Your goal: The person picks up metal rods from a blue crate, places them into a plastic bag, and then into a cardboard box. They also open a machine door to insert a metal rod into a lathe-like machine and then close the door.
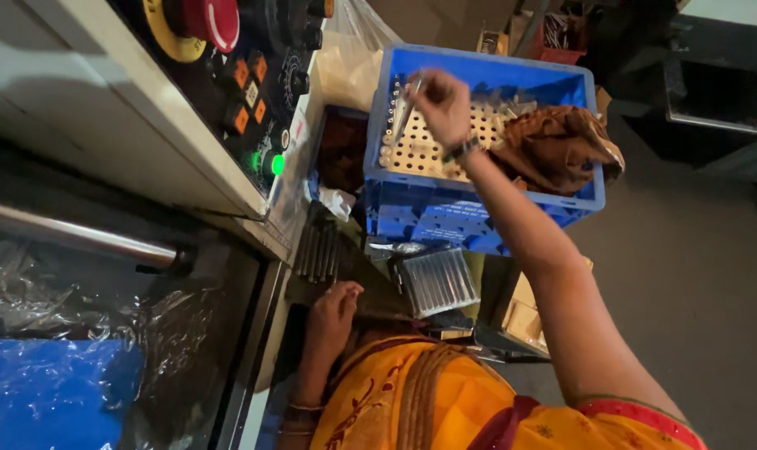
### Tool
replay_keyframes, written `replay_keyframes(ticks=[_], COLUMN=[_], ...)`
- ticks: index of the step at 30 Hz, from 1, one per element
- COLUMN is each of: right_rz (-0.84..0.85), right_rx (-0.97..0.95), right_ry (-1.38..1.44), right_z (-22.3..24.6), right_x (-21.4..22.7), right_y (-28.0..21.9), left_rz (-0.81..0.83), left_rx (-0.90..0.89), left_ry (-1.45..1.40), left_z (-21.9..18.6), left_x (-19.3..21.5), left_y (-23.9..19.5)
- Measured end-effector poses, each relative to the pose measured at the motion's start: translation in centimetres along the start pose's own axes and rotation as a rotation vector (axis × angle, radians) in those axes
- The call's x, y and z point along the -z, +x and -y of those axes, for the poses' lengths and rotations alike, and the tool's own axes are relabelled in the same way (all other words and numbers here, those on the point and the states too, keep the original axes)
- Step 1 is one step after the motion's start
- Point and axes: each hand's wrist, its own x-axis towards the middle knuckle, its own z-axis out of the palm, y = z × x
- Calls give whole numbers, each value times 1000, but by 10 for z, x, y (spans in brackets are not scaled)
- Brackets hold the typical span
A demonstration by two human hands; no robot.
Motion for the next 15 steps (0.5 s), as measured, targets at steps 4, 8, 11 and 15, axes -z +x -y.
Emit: replay_keyframes(ticks=[4, 8, 11, 15], right_rz=[-88, -10, -28, -31], right_rx=[144, 93, 39, 104], right_ry=[-318, -418, -475, -507], right_z=[-49, -96, -116, -125], right_x=[7, -3, -8, 0], right_y=[52, 53, 52, 56], left_rz=[-65, -71, -48, -87], left_rx=[-139, 30, 299, 344], left_ry=[23, 5, 118, 55], left_z=[-9, -5, 3, 14], left_x=[-2, 6, 15, 12], left_y=[-7, -19, -28, -35])
